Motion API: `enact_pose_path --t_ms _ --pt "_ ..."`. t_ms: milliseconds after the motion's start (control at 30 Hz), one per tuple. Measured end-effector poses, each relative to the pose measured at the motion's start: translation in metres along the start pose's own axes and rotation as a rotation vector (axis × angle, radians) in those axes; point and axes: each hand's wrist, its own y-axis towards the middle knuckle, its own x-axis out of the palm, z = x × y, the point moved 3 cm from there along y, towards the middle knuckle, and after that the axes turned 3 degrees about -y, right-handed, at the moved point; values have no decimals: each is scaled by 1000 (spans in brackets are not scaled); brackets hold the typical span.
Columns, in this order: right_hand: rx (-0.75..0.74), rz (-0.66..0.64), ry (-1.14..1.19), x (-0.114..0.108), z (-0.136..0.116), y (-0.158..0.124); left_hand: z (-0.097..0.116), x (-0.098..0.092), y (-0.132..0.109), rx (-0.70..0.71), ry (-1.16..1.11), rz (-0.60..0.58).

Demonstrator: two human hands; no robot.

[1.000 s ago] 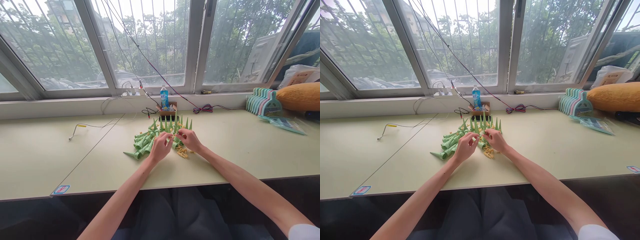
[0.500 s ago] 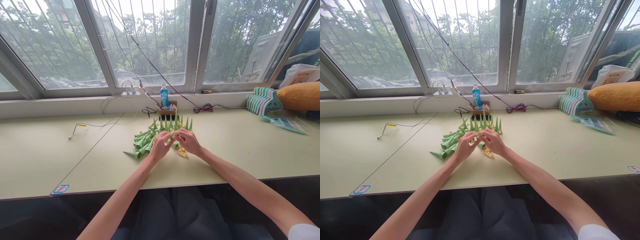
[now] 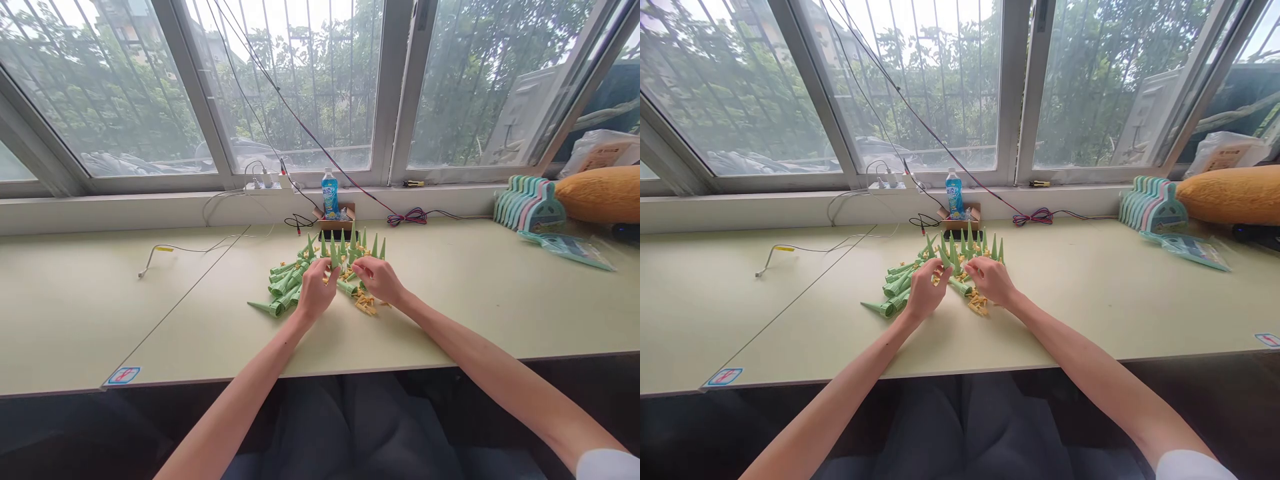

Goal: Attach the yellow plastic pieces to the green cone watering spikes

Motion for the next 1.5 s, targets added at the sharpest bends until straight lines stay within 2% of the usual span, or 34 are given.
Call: enact_pose_path --t_ms 167,433,667,767,933,1100,1300,1500 --pt "-7 -110 -10 6 2 -1 0 -1 0 -21 -4 12" --pt "-49 -190 92 8 -4 -2 0 2 -1 -43 -26 -10" --pt "-27 -114 34 7 3 -3 0 2 0 -33 -35 -8" --pt "-80 -128 19 9 2 -3 0 2 0 -41 -32 -16" --pt "-146 -218 -53 17 -2 -4 0 1 0 -58 -34 -16" --pt "-148 -307 -92 22 -4 -7 3 -1 1 -77 -89 -3" --pt "-126 -304 -53 23 -5 -7 3 -1 1 -82 -92 10" --pt "-111 -248 -30 21 -5 -6 4 -1 1 -72 -89 18"
